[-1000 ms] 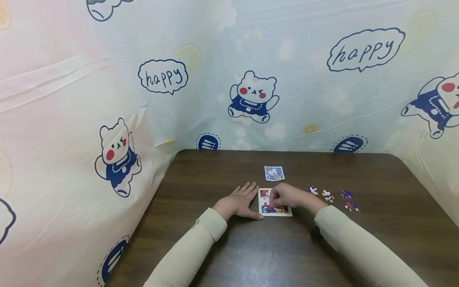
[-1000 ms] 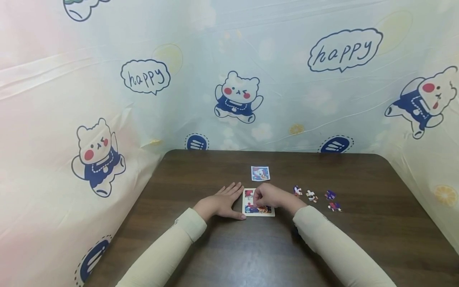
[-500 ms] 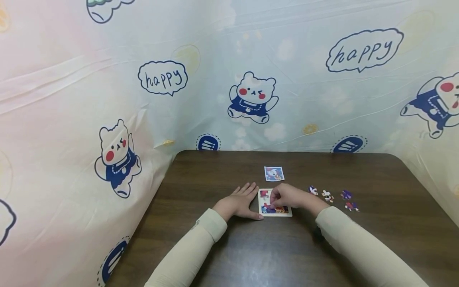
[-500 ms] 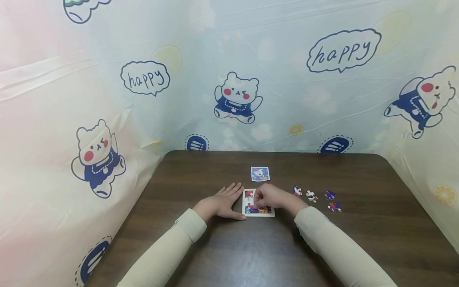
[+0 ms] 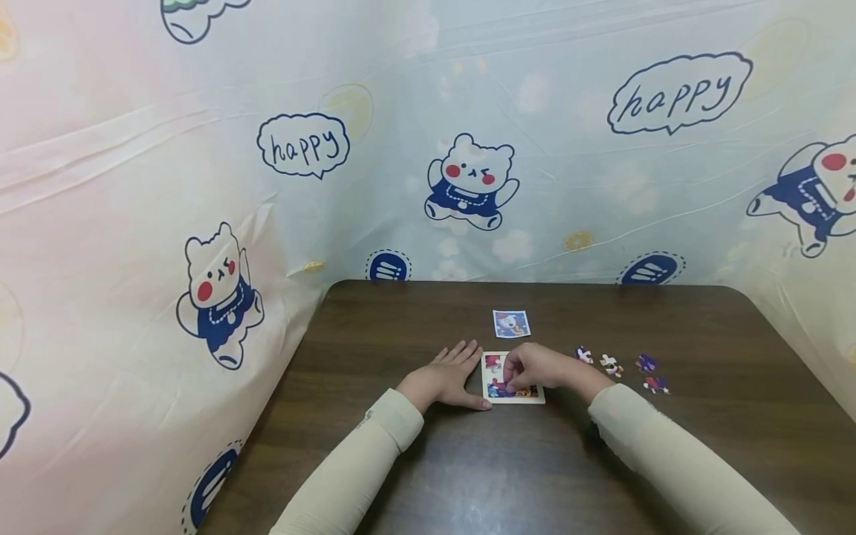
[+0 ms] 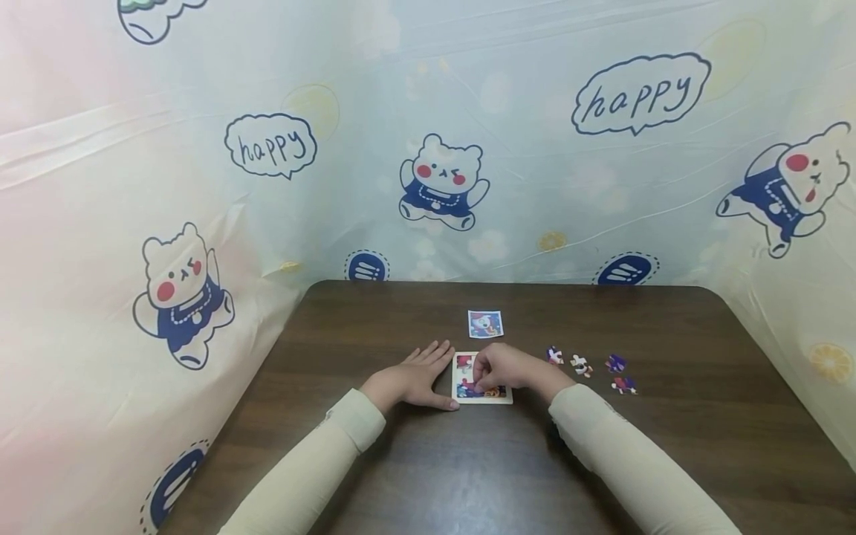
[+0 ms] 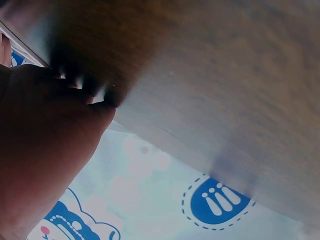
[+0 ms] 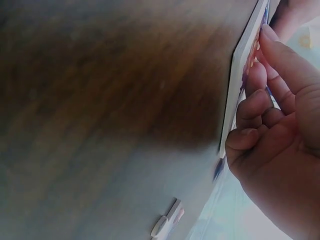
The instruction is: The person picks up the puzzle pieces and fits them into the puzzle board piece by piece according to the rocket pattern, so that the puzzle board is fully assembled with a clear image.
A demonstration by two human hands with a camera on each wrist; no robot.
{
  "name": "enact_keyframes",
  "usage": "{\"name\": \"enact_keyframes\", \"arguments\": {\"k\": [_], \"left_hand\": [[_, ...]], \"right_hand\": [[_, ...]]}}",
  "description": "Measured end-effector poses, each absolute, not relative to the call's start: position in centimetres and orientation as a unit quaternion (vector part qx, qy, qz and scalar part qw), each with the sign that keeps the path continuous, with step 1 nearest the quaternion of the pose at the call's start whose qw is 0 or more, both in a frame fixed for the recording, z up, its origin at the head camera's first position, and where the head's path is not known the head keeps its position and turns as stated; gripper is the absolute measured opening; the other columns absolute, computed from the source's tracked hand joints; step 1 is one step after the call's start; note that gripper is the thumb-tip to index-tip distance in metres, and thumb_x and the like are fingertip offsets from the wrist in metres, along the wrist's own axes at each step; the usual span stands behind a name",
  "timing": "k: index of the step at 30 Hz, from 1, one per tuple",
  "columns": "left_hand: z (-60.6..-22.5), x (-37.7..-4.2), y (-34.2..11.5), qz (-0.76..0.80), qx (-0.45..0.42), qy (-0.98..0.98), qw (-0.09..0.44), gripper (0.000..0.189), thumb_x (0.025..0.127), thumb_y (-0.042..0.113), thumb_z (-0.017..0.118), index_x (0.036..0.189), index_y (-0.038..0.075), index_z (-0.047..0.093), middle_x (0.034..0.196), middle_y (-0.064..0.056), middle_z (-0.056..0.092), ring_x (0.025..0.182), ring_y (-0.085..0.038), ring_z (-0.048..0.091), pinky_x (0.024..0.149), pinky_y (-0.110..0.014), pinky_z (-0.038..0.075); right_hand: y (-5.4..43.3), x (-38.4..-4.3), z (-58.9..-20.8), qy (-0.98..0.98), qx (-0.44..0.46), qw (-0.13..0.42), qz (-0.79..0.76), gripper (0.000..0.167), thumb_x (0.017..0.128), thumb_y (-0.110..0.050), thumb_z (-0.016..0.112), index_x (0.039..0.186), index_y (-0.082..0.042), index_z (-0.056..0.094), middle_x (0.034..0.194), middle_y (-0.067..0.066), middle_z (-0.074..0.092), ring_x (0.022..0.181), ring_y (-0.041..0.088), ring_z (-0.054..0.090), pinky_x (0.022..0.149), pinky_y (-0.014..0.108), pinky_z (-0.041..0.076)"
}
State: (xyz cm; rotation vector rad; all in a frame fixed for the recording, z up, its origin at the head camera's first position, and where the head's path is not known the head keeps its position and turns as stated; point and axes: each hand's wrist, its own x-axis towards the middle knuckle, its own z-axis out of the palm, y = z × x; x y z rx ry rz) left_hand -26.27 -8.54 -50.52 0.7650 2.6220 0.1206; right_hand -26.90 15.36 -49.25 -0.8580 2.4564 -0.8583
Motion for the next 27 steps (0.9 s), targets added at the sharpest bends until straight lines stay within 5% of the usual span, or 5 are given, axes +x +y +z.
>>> {"name": "enact_keyframes", "arguments": {"k": [27], "left_hand": [[-49.2, -25.5, -8.5, 0.028, 0.284, 0.939, 0.194, 0.114, 0.079, 0.082, 0.054, 0.161, 0.017, 0.008, 0.167, -0.002, 0.001, 0.152, -0.022, -0.001, 0.120, -0.046, 0.007]], "right_hand": [[15.5, -26.5, -49.3, 0.879, -0.302, 0.191, -0.315, 0.011, 0.087, -0.016, 0.078, 0.083, -0.016, 0.068, 0.071, -0.006, 0.063, 0.064, 0.012, 0.059, 0.058, 0.027, 0.048]]}}
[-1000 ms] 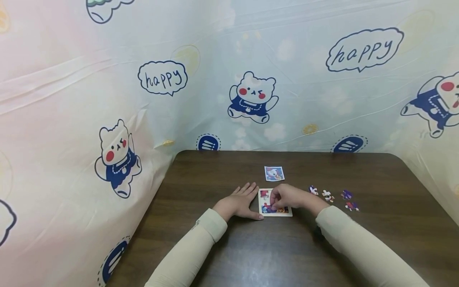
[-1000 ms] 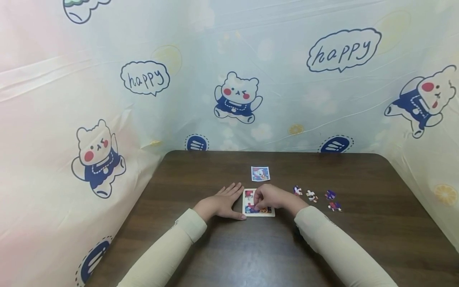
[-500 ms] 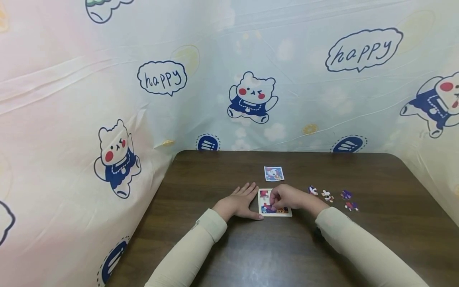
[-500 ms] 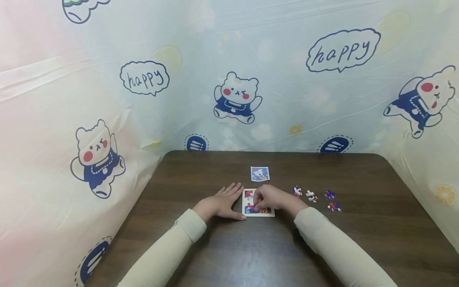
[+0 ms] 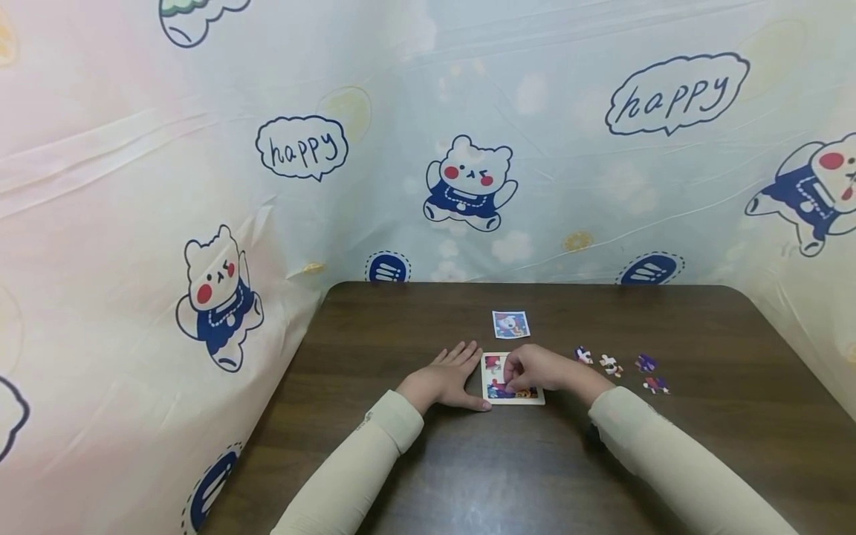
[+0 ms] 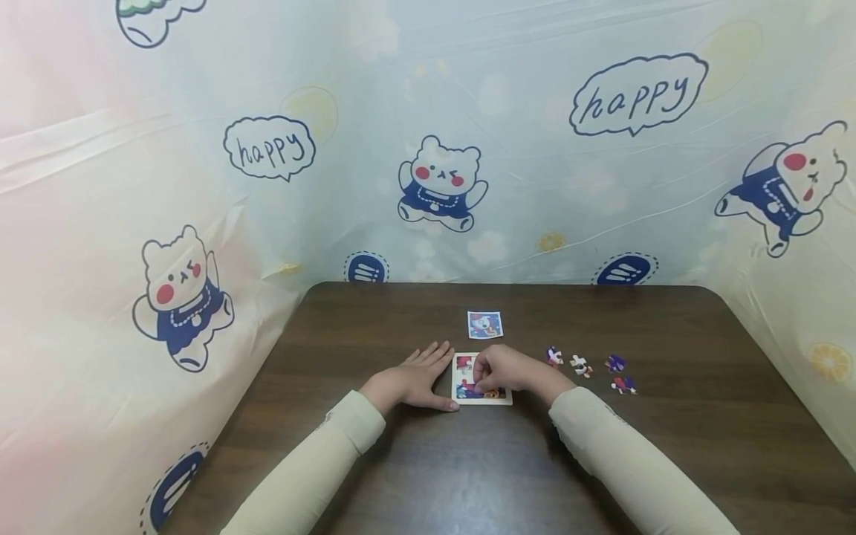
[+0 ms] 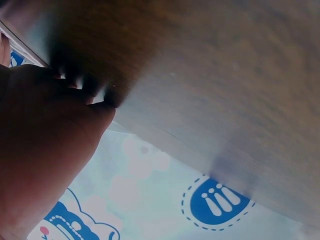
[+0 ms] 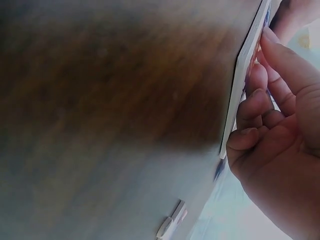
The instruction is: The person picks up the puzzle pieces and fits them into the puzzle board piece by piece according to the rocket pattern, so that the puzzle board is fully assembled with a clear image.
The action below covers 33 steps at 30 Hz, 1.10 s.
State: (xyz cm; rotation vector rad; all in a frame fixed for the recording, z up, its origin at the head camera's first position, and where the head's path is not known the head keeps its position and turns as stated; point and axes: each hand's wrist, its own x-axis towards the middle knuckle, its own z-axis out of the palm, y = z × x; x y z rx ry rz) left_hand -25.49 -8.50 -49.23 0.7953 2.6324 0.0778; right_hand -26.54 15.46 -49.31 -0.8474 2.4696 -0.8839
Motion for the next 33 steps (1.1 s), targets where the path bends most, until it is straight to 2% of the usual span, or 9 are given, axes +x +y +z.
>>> {"name": "enact_keyframes", "arguments": {"k": [12, 18, 20, 24, 27, 31, 33], "left_hand": [[-49.5, -25.4, -8.4, 0.036, 0.275, 0.940, 0.198, 0.117, 0.075, 0.085, 0.054, 0.161, 0.020, 0.008, 0.167, 0.001, 0.001, 0.152, -0.020, -0.001, 0.120, -0.046, 0.006], [-49.5, -25.7, -8.3, 0.029, 0.270, 0.940, 0.205, 0.117, 0.076, 0.084, 0.055, 0.161, 0.019, 0.006, 0.167, 0.000, 0.000, 0.152, -0.022, -0.002, 0.120, -0.046, 0.005], [-49.5, -25.7, -8.4, 0.027, 0.271, 0.940, 0.204, 0.117, 0.076, 0.083, 0.055, 0.161, 0.019, 0.007, 0.167, 0.000, 0.000, 0.152, -0.022, -0.002, 0.120, -0.046, 0.006], [-49.7, -25.8, -8.5, 0.030, 0.271, 0.940, 0.204, 0.118, 0.074, 0.085, 0.056, 0.161, 0.021, 0.007, 0.167, 0.001, 0.000, 0.152, -0.021, -0.002, 0.120, -0.046, 0.005], [-49.9, -26.0, -8.5, 0.037, 0.266, 0.940, 0.210, 0.120, 0.072, 0.087, 0.054, 0.161, 0.023, 0.005, 0.166, 0.003, -0.002, 0.152, -0.020, -0.004, 0.120, -0.046, 0.004], [-49.6, -25.7, -8.4, 0.043, 0.265, 0.940, 0.211, 0.120, 0.072, 0.086, 0.056, 0.161, 0.023, 0.007, 0.166, 0.004, 0.000, 0.152, -0.020, -0.003, 0.120, -0.047, 0.005], [-49.5, -25.7, -8.4, 0.041, 0.268, 0.940, 0.207, 0.118, 0.073, 0.084, 0.057, 0.161, 0.022, 0.008, 0.167, 0.003, 0.001, 0.152, -0.020, -0.002, 0.120, -0.047, 0.006]], "right_hand": [[18.0, -27.2, -47.7, 0.891, -0.271, 0.156, -0.329, 0.004, 0.089, -0.020, 0.076, 0.090, -0.019, 0.073, 0.080, -0.007, 0.065, 0.074, 0.013, 0.059, 0.069, 0.031, 0.051], [19.9, -27.2, -46.0, 0.896, -0.242, 0.148, -0.343, 0.008, 0.090, -0.015, 0.075, 0.096, -0.010, 0.073, 0.085, -0.003, 0.067, 0.077, 0.017, 0.061, 0.072, 0.034, 0.053], [20.5, -27.2, -45.5, 0.899, -0.234, 0.144, -0.341, 0.010, 0.090, -0.015, 0.075, 0.098, -0.009, 0.073, 0.086, -0.003, 0.067, 0.078, 0.019, 0.061, 0.072, 0.034, 0.052], [22.0, -27.1, -44.9, 0.901, -0.224, 0.146, -0.343, 0.014, 0.090, -0.021, 0.075, 0.100, -0.010, 0.073, 0.087, -0.001, 0.067, 0.072, 0.030, 0.062, 0.059, 0.036, 0.053], [23.3, -27.1, -44.7, 0.902, -0.222, 0.138, -0.343, 0.018, 0.090, -0.026, 0.075, 0.101, -0.011, 0.074, 0.087, -0.002, 0.068, 0.072, 0.030, 0.062, 0.058, 0.036, 0.053], [25.0, -27.1, -44.4, 0.908, -0.222, 0.118, -0.336, 0.022, 0.090, -0.028, 0.075, 0.102, -0.010, 0.074, 0.089, -0.004, 0.070, 0.079, 0.021, 0.063, 0.070, 0.033, 0.053], [25.7, -27.1, -44.2, 0.910, -0.215, 0.114, -0.337, 0.022, 0.090, -0.028, 0.075, 0.102, -0.010, 0.074, 0.090, -0.004, 0.070, 0.079, 0.020, 0.063, 0.071, 0.035, 0.053]]}}
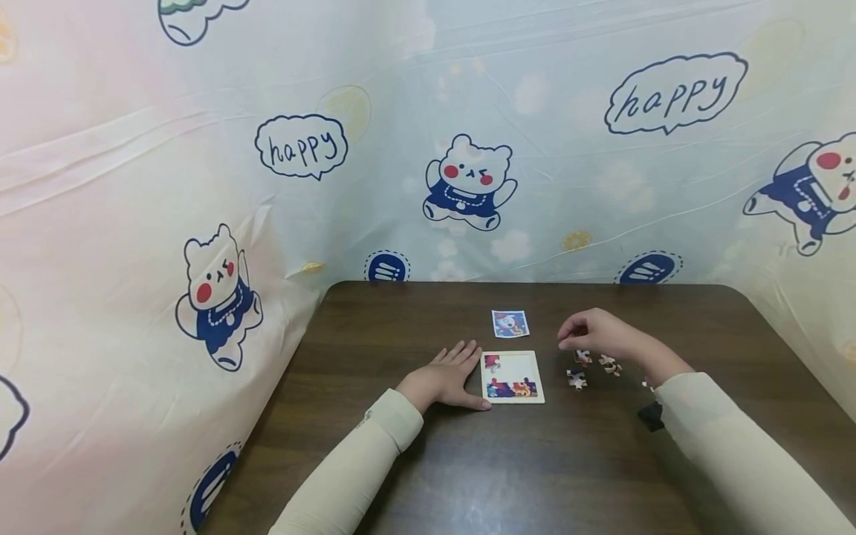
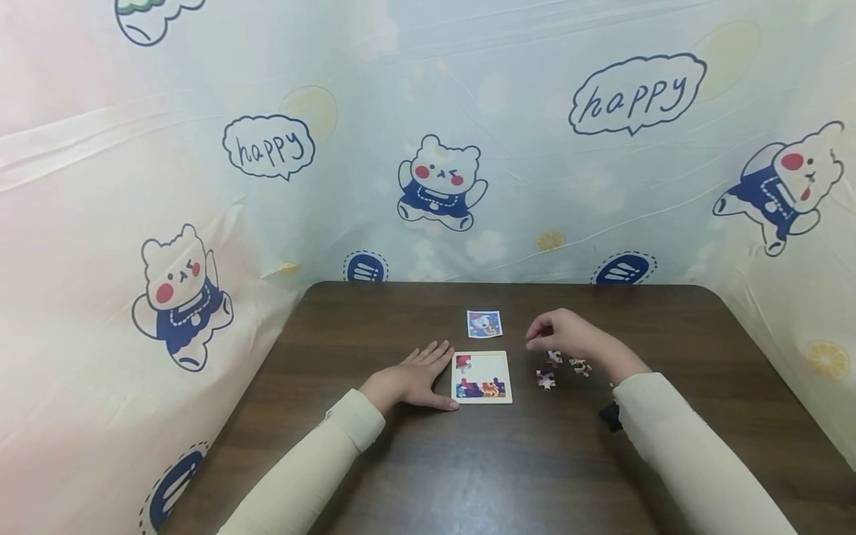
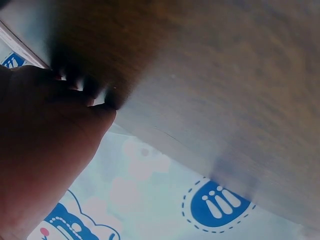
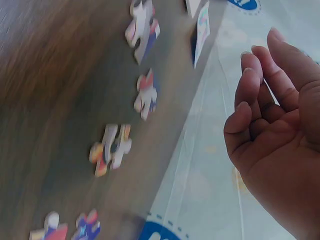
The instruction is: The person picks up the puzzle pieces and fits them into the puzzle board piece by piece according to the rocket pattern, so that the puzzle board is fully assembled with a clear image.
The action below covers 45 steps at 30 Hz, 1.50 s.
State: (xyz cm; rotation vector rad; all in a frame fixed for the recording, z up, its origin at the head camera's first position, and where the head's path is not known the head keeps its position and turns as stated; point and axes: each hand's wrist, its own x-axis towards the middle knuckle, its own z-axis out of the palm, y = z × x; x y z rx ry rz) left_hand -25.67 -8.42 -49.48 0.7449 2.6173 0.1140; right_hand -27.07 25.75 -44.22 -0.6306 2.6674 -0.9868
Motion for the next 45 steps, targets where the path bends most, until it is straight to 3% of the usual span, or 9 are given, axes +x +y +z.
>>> {"name": "enact_keyframes", "arguments": {"k": [7, 27, 35, 40, 45], "left_hand": [[-49.1, -25.5, -8.5, 0.033, 0.279, 0.939, 0.198, 0.117, 0.075, 0.084, 0.055, 0.161, 0.019, 0.009, 0.167, -0.002, 0.003, 0.152, -0.023, 0.001, 0.120, -0.047, 0.007], [-49.4, -25.6, -8.6, 0.032, 0.284, 0.938, 0.197, 0.116, 0.078, 0.083, 0.054, 0.161, 0.018, 0.006, 0.167, -0.001, 0.001, 0.152, -0.022, -0.002, 0.120, -0.047, 0.007], [-49.7, -25.9, -8.5, 0.037, 0.278, 0.937, 0.208, 0.118, 0.074, 0.086, 0.054, 0.161, 0.022, 0.005, 0.166, 0.004, -0.002, 0.152, -0.019, -0.003, 0.120, -0.047, 0.006], [-49.5, -25.8, -8.4, 0.036, 0.271, 0.939, 0.209, 0.119, 0.074, 0.085, 0.055, 0.161, 0.021, 0.007, 0.167, 0.003, -0.001, 0.152, -0.019, -0.003, 0.120, -0.046, 0.007], [-49.4, -25.6, -8.4, 0.031, 0.269, 0.939, 0.210, 0.118, 0.075, 0.086, 0.054, 0.161, 0.021, 0.006, 0.166, 0.003, -0.002, 0.152, -0.019, -0.003, 0.121, -0.045, 0.006]], "right_hand": [[28.2, -26.8, -43.8, 0.919, -0.195, 0.105, -0.327, 0.016, 0.091, -0.028, 0.074, 0.100, -0.015, 0.073, 0.090, -0.003, 0.070, 0.081, 0.018, 0.063, 0.074, 0.035, 0.053], [34.1, -25.5, -44.6, 0.937, -0.173, 0.087, -0.291, 0.029, 0.091, -0.023, 0.074, 0.108, 0.000, 0.071, 0.095, 0.000, 0.071, 0.084, 0.015, 0.064, 0.072, 0.031, 0.053], [36.0, -25.1, -45.9, 0.944, -0.142, 0.105, -0.280, 0.030, 0.091, -0.022, 0.074, 0.108, 0.002, 0.069, 0.092, 0.001, 0.069, 0.082, 0.017, 0.062, 0.075, 0.037, 0.054], [37.3, -25.0, -46.9, 0.950, -0.143, 0.089, -0.263, 0.032, 0.088, -0.022, 0.077, 0.105, 0.003, 0.069, 0.089, 0.001, 0.069, 0.079, 0.016, 0.060, 0.072, 0.035, 0.052], [38.2, -25.0, -47.4, 0.957, -0.136, 0.086, -0.243, 0.038, 0.084, -0.025, 0.081, 0.104, 0.005, 0.068, 0.089, 0.003, 0.068, 0.079, 0.017, 0.061, 0.074, 0.042, 0.054]]}}
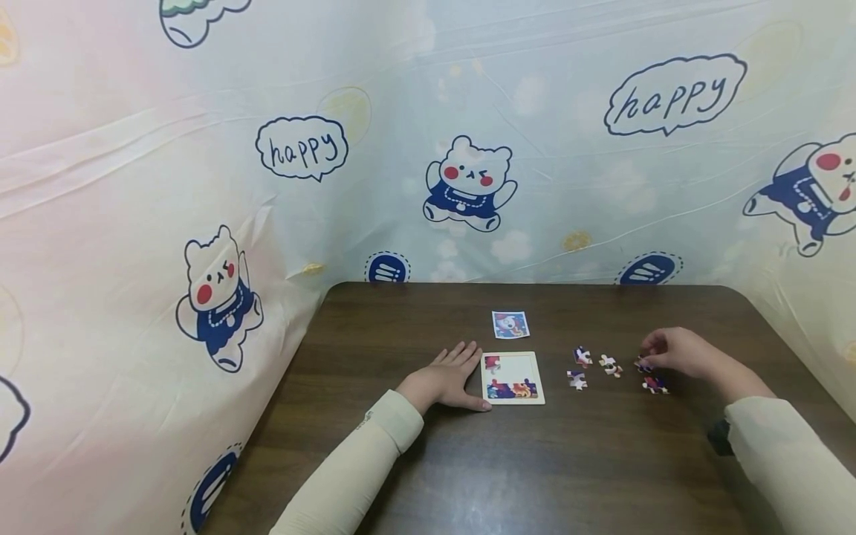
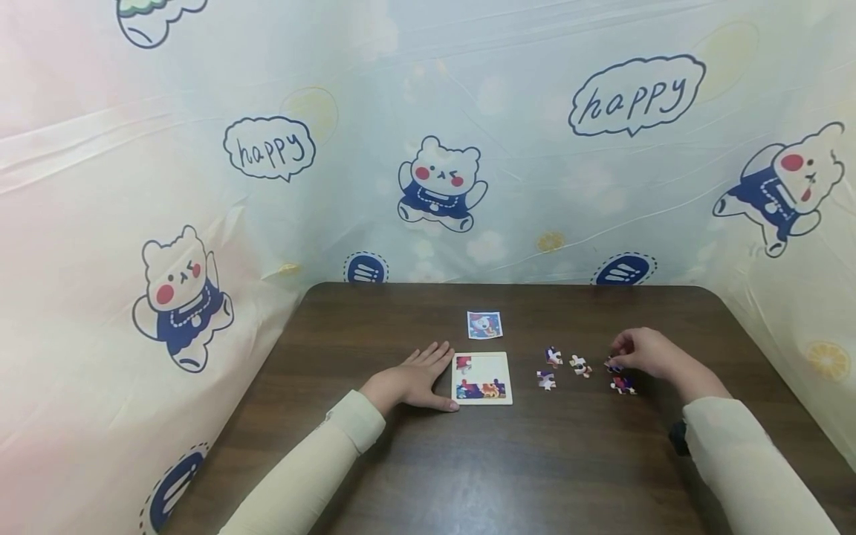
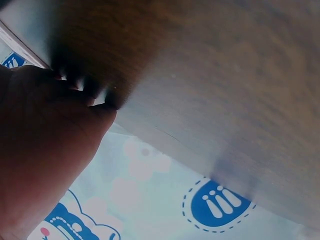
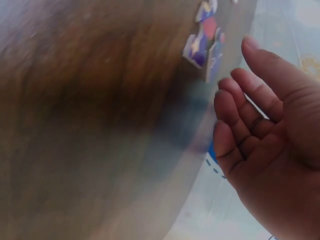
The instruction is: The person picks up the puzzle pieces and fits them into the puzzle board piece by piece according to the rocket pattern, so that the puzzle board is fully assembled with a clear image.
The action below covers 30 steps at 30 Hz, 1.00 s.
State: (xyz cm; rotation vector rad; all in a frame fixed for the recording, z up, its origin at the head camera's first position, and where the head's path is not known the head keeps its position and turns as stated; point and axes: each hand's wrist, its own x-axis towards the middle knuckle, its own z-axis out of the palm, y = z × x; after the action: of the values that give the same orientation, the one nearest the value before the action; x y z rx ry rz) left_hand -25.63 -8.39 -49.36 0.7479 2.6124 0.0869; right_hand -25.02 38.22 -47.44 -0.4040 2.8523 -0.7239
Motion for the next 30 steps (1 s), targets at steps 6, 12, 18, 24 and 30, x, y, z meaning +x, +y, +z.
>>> {"name": "enact_keyframes", "arguments": {"k": [6, 12, 18, 24, 30], "left_hand": [[-50.1, -26.0, -8.4, 0.025, 0.272, 0.939, 0.208, 0.118, 0.075, 0.086, 0.053, 0.161, 0.022, 0.003, 0.166, 0.003, -0.005, 0.151, -0.019, -0.006, 0.120, -0.044, 0.004], [-50.3, -26.1, -8.5, 0.030, 0.271, 0.939, 0.207, 0.119, 0.074, 0.088, 0.052, 0.161, 0.023, 0.003, 0.166, 0.004, -0.004, 0.151, -0.018, -0.006, 0.120, -0.044, 0.003], [-50.0, -26.0, -8.4, 0.040, 0.269, 0.939, 0.208, 0.119, 0.072, 0.087, 0.055, 0.161, 0.024, 0.007, 0.166, 0.004, 0.000, 0.152, -0.019, -0.003, 0.120, -0.047, 0.005], [-50.9, -26.4, -8.5, 0.036, 0.270, 0.940, 0.204, 0.120, 0.071, 0.088, 0.054, 0.161, 0.025, 0.005, 0.166, 0.005, -0.002, 0.151, -0.018, -0.005, 0.120, -0.047, 0.005], [-50.8, -26.3, -8.5, 0.036, 0.269, 0.941, 0.202, 0.121, 0.071, 0.090, 0.052, 0.161, 0.025, 0.004, 0.166, 0.006, -0.003, 0.151, -0.017, -0.005, 0.120, -0.046, 0.004]], "right_hand": [[38.7, -24.8, -47.9, 0.960, -0.113, 0.093, -0.238, 0.040, 0.083, -0.025, 0.081, 0.103, 0.007, 0.066, 0.089, 0.008, 0.068, 0.079, 0.021, 0.062, 0.077, 0.049, 0.055], [38.6, -24.9, -48.2, 0.960, -0.111, 0.087, -0.240, 0.033, 0.082, -0.021, 0.081, 0.097, 0.005, 0.067, 0.085, 0.005, 0.067, 0.076, 0.020, 0.061, 0.075, 0.046, 0.055], [38.3, -25.1, -48.0, 0.959, -0.111, 0.098, -0.242, 0.028, 0.084, -0.021, 0.080, 0.094, 0.002, 0.068, 0.083, 0.003, 0.066, 0.074, 0.018, 0.060, 0.072, 0.042, 0.054], [37.9, -25.0, -47.9, 0.958, -0.108, 0.107, -0.244, 0.030, 0.084, -0.025, 0.080, 0.092, 0.000, 0.067, 0.081, 0.002, 0.065, 0.071, 0.017, 0.058, 0.066, 0.034, 0.050], [37.6, -24.9, -47.9, 0.956, -0.103, 0.113, -0.251, 0.031, 0.082, -0.025, 0.082, 0.090, -0.001, 0.063, 0.079, 0.003, 0.062, 0.070, 0.018, 0.055, 0.063, 0.033, 0.046]]}}
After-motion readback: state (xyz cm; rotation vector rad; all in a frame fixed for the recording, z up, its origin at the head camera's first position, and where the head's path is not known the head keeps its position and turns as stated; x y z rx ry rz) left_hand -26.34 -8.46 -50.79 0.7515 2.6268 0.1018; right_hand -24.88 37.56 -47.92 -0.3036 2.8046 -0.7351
